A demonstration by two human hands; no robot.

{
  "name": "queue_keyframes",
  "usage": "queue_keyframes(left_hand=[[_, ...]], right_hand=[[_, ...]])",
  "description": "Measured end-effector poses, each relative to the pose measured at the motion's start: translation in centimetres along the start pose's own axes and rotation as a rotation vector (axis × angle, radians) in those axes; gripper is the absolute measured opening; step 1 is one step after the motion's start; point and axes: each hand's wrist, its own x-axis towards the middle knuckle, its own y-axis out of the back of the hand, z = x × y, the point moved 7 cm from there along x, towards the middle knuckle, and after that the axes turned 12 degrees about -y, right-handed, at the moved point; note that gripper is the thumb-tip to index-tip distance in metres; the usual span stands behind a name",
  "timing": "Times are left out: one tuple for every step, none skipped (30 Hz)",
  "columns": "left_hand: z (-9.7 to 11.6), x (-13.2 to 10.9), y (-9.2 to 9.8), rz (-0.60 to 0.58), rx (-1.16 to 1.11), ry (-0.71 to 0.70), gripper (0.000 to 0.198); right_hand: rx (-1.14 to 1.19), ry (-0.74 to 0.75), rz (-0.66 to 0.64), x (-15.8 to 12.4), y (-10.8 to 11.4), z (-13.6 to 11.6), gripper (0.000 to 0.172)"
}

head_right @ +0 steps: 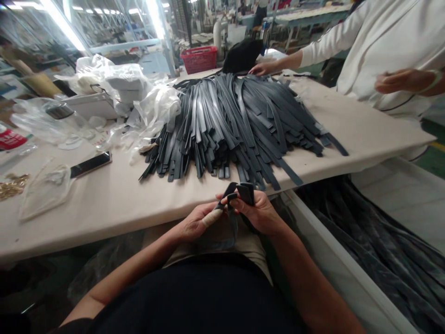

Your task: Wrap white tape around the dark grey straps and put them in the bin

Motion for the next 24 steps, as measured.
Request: queue_keyframes(left_hand=[[0.2, 0.4, 0.0, 0.003, -0.014, -0.045, 0.049], [0.3, 0.8, -0.1, 0.004, -0.046, -0.076, 0.052], [0.3, 1.2, -0.4, -0.001, -0.084, -0.09, 0.057], [0.1, 1.5, -0.8, -0.003, -0.121, -0.088, 0.062], [-0.2, 1.8, -1.3, -0.006, -0.151, -0.073, 0.063], [-0.5, 2.0, -1.7, -0.002, -0.173, -0.049, 0.062], [-0.8, 2.1, -2.1, 0.015, -0.183, -0.024, 0.059], [-1.0, 2.1, -2.3, 0.05, -0.176, -0.003, 0.055], [-1.1, 2.1, -2.3, 0.096, -0.147, 0.007, 0.051], [-1.1, 2.0, -2.1, 0.143, -0.091, 0.004, 0.046], [-1.0, 1.8, -1.9, 0.181, -0.007, -0.008, 0.041], [-0.8, 1.7, -1.6, 0.201, 0.098, -0.026, 0.037], [-0.6, 1.6, -1.4, 0.2, 0.208, -0.04, 0.034], [-0.5, 1.5, -1.3, 0.174, 0.309, -0.046, 0.032], [-0.6, 1.4, -1.3, 0.13, 0.396, -0.046, 0.03], [-0.7, 1.3, -1.5, 0.079, 0.467, -0.045, 0.029], [-0.9, 1.2, -1.7, 0.025, 0.526, -0.045, 0.027], [-1.2, 1.0, -2.0, -0.028, 0.572, -0.051, 0.025], [-1.5, 0.9, -2.4, -0.077, 0.609, -0.062, 0.022], [-1.7, 0.7, -2.9, -0.119, 0.637, -0.077, 0.021], [-2.0, 0.6, -3.3, -0.154, 0.657, -0.092, 0.02], [-2.2, 0.4, -3.9, -0.186, 0.669, -0.105, 0.02], [-2.4, 0.3, -4.4, -0.215, 0.677, -0.114, 0.02], [-2.6, 0.2, -4.8, -0.238, 0.684, -0.115, 0.022]], right_hand=[[-0.033, 0.015, 0.018, 0.0, -0.1, -0.4, 0.023], [-0.08, 0.036, 0.036, -0.1, -0.2, -1.0, 0.022], [-0.142, 0.06, 0.048, -0.3, -0.3, -1.6, 0.022], [-0.211, 0.087, 0.06, -0.5, -0.3, -2.3, 0.021], [-0.284, 0.123, 0.069, -0.8, -0.4, -3.0, 0.021], [-0.357, 0.165, 0.082, -1.1, -0.4, -3.7, 0.02], [-0.424, 0.208, 0.105, -1.4, -0.4, -4.3, 0.02], [-0.476, 0.242, 0.142, -1.7, -0.3, -4.8, 0.019], [-0.509, 0.258, 0.189, -2.0, 0.0, -5.1, 0.02], [-0.522, 0.259, 0.246, -2.2, 0.4, -5.2, 0.023], [-0.517, 0.245, 0.302, -2.3, 0.7, -5.1, 0.026], [-0.5, 0.226, 0.348, -2.4, 1.1, -4.9, 0.028], [-0.481, 0.214, 0.381, -2.6, 1.4, -4.6, 0.03], [-0.472, 0.215, 0.404, -2.7, 1.5, -4.4, 0.03], [-0.473, 0.222, 0.425, -2.9, 1.8, -4.2, 0.03], [-0.48, 0.232, 0.451, -3.2, 2.1, -4.1, 0.029], [-0.489, 0.243, 0.485, -3.6, 2.5, -4.0, 0.028], [-0.496, 0.251, 0.527, -4.1, 3.1, -4.1, 0.026], [-0.499, 0.256, 0.577, -4.7, 3.8, -4.1, 0.023], [-0.502, 0.259, 0.63, -5.4, 4.6, -4.2, 0.019], [-0.51, 0.258, 0.685, -6.2, 5.3, -4.4, 0.016], [-0.526, 0.255, 0.739, -7.1, 5.9, -4.5, 0.014], [-0.549, 0.246, 0.789, -8.0, 6.5, -4.6, 0.014], [-0.579, 0.235, 0.83, -8.8, 6.9, -4.7, 0.015]])
